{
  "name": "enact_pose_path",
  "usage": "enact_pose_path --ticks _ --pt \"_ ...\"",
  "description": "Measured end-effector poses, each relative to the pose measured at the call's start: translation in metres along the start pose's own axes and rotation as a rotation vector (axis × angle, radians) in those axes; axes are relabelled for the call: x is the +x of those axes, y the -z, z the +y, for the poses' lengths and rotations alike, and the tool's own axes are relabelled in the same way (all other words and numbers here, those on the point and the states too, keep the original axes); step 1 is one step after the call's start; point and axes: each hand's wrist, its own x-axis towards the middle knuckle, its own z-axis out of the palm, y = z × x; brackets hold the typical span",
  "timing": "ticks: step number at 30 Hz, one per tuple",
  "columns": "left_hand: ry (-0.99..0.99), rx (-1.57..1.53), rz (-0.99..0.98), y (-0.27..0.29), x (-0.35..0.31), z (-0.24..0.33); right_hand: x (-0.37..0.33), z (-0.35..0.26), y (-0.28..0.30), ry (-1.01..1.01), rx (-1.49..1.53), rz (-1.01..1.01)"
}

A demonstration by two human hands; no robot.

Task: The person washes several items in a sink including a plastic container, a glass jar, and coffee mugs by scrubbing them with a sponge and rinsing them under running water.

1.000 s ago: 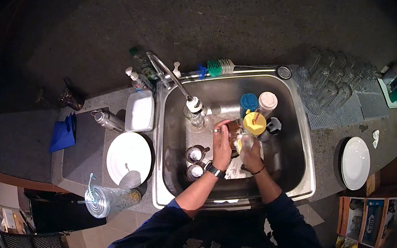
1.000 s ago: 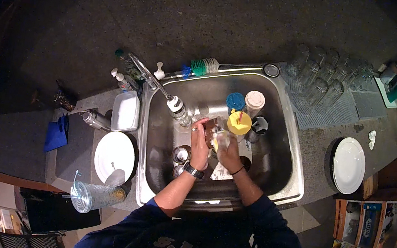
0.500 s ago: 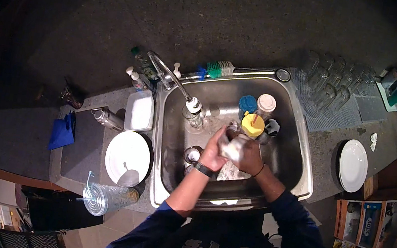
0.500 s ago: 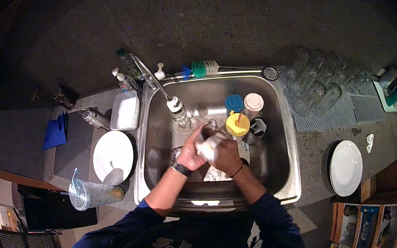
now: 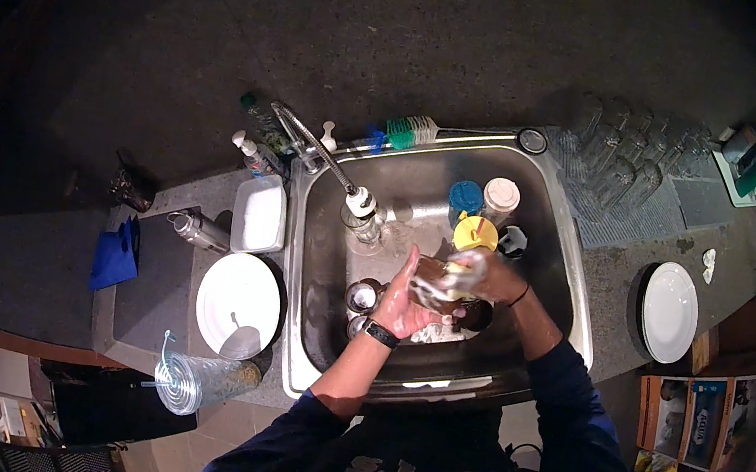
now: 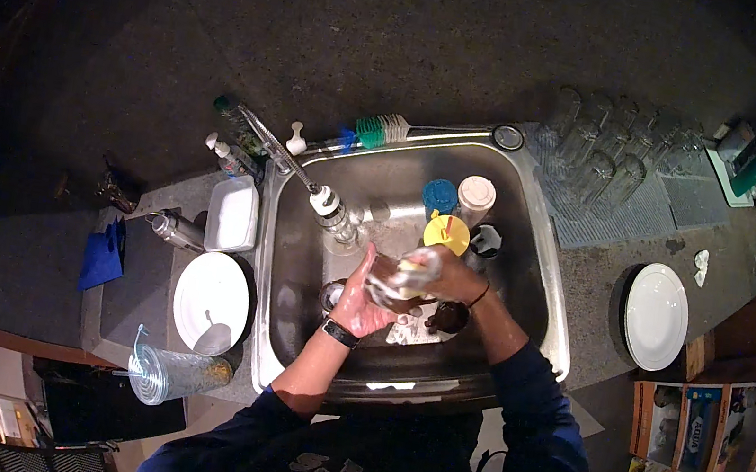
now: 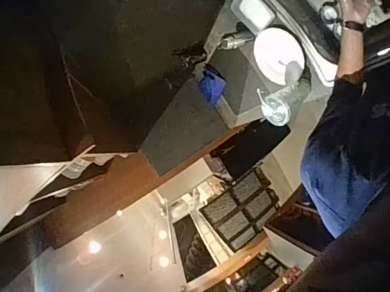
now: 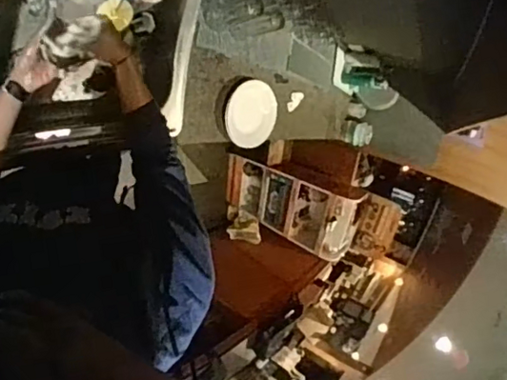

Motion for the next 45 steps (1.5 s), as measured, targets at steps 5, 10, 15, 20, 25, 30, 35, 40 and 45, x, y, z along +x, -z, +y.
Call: enact_pose_path --ticks 5,10,15,20,25,30,35,40,45 --pt "-0.395 -0.002 0.348 0.003 0.023 -0.017 0.005 0.016 -0.024 -0.147 0.097 0.514" --pt "-0.565 -0.139 0.504 -0.007 0.031 -0.012 0.019 0.012 -0.071 -0.135 0.169 1.023" --pt "-0.71 0.139 0.677 0.024 0.047 -0.018 0.024 -0.038 -0.064 0.001 -0.453 0.658" --pt "-0.473 0.027 0.52 0.018 0.029 0.003 0.005 -0.026 -0.071 0.23 -0.702 0.418" --pt "-0.641 0.188 0.619 0.029 0.038 -0.025 0.025 -0.008 -0.076 -0.064 -0.532 0.505" --pt "-0.493 -0.078 0.553 0.025 0.038 -0.006 0.027 -0.008 -0.062 0.26 -0.54 0.627" --pt "-0.52 -0.135 0.452 0.022 0.036 0.005 0.03 0.027 -0.1 -0.254 0.02 0.958" --pt "-0.643 0.179 0.44 0.068 0.034 0.004 0.034 0.04 -0.087 -0.661 1.275 0.78" --pt "-0.669 0.169 0.254 0.093 0.036 0.009 0.022 0.049 -0.084 -0.594 1.3 0.571"
